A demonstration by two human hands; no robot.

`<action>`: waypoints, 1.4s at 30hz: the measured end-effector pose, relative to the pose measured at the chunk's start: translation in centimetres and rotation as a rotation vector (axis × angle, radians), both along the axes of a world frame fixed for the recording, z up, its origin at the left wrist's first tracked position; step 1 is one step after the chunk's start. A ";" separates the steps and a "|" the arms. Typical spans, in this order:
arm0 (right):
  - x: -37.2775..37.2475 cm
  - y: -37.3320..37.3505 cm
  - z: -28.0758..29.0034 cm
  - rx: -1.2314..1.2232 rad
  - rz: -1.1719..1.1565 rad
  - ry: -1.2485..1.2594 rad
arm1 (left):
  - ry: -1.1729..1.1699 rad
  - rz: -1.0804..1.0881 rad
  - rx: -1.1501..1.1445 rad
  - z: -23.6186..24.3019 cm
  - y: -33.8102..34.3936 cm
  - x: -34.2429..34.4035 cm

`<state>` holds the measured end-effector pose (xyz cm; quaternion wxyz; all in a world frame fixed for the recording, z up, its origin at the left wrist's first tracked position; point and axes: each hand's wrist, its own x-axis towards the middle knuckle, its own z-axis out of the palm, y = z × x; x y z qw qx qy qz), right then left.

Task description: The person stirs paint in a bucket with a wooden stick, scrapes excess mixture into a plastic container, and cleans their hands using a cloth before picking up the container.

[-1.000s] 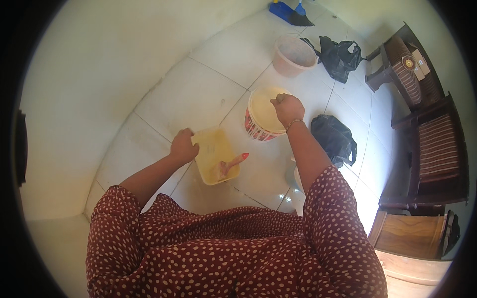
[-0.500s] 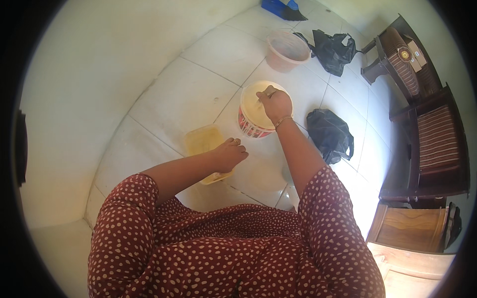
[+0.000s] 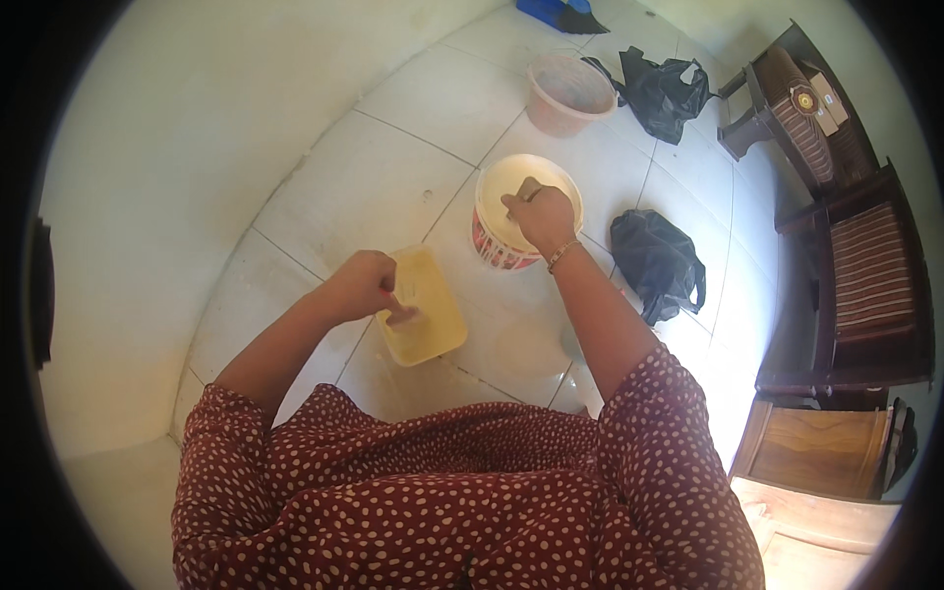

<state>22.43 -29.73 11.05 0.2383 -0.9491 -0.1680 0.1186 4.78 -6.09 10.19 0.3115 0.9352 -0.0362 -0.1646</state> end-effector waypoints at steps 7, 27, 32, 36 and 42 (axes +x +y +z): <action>1.9 -1.1 -2.7 0.119 0.034 -0.243 | -0.173 0.277 -0.166 -0.9 0.4 -0.9; 2.4 -1.4 -2.9 0.178 -0.078 -0.148 | -0.030 0.928 -0.512 -14.1 2.5 -2.9; 3.2 -3.3 -3.1 -0.017 -0.077 -0.288 | -0.013 0.937 -0.350 -14.9 1.9 -2.6; 1.8 -3.1 -0.8 -0.165 -0.140 -0.118 | 0.307 0.945 -0.604 -11.9 1.5 -2.6; 1.4 -2.1 -1.6 0.194 -0.197 0.147 | 0.497 0.911 -0.839 -11.6 1.1 -2.5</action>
